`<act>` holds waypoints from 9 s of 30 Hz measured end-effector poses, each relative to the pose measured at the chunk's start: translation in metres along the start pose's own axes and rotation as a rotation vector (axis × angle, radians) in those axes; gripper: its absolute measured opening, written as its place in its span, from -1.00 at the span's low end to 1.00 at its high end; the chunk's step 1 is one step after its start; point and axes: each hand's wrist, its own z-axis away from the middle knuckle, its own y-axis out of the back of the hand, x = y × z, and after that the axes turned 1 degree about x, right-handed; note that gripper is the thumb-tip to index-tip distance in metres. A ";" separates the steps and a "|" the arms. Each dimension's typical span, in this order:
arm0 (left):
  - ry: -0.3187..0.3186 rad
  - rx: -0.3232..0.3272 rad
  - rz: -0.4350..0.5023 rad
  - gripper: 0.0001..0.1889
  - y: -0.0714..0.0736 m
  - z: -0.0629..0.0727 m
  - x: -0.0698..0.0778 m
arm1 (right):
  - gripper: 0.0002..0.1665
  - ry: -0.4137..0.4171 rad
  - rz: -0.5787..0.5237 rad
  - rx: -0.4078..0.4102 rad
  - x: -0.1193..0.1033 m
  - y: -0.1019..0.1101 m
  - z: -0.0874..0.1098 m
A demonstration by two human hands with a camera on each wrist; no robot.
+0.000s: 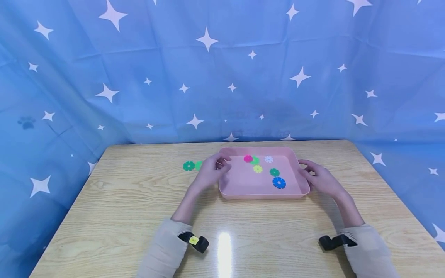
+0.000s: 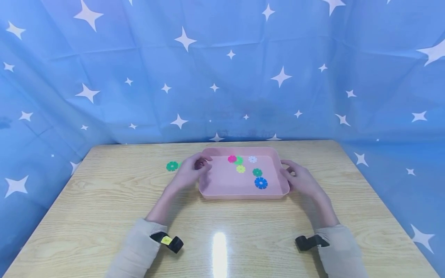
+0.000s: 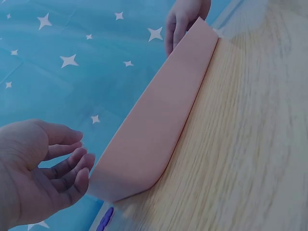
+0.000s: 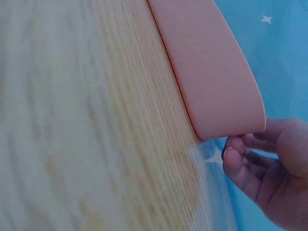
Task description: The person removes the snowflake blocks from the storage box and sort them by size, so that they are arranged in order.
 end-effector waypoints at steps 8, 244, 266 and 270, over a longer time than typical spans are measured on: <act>-0.033 -0.026 -0.045 -0.76 -0.013 -0.003 0.007 | -0.35 0.001 -0.003 0.006 0.000 0.000 0.000; 0.027 0.043 -0.026 -0.73 0.019 -0.008 0.003 | -0.37 -0.009 0.027 0.010 -0.003 0.002 0.000; -0.001 -0.144 -0.033 -0.76 -0.052 -0.054 0.005 | -0.36 -0.011 0.003 -0.007 -0.002 0.003 0.001; 0.015 -0.172 -0.033 -0.73 -0.058 -0.060 0.008 | -0.35 -0.018 -0.026 -0.019 -0.002 0.004 0.001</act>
